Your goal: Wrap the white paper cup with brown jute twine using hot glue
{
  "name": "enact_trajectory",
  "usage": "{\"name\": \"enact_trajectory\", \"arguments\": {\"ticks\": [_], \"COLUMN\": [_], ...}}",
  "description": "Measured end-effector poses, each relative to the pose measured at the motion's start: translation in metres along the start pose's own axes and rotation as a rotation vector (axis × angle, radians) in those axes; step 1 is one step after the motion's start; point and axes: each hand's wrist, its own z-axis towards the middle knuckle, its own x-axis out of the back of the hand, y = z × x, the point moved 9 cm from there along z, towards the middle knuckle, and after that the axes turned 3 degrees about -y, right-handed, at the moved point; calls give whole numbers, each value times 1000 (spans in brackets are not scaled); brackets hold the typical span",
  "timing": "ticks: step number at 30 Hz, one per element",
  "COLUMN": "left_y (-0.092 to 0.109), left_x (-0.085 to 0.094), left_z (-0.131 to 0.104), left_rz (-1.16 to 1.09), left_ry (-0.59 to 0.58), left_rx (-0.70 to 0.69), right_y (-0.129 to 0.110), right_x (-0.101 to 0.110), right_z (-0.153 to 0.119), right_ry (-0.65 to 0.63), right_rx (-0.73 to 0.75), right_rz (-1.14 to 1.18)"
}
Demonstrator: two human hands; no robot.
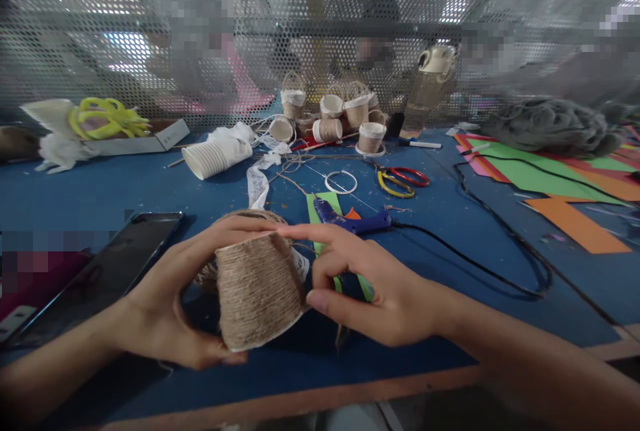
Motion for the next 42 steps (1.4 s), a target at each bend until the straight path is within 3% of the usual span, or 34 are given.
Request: {"name": "enact_trajectory", "arguments": {"ticks": [13, 28, 38, 42], "left_y": [6, -1, -17, -17], "left_x": [0, -2, -10, -4], "left_z": [-1, -2, -11, -10], "left_rz": [-14, -117, -194, -106], "left_ry": [16, 11, -77, -19], "left_rx": [-100, -42, 125, 119], "right_y": [3, 3, 15, 20], "right_x": [-4, -17, -8, -1], "right_z": [2, 1, 3, 2], "right_ry": [-42, -179, -58, 32], "right_rx": [-17, -100, -186, -218], "right_rz": [22, 214, 217, 171]}}
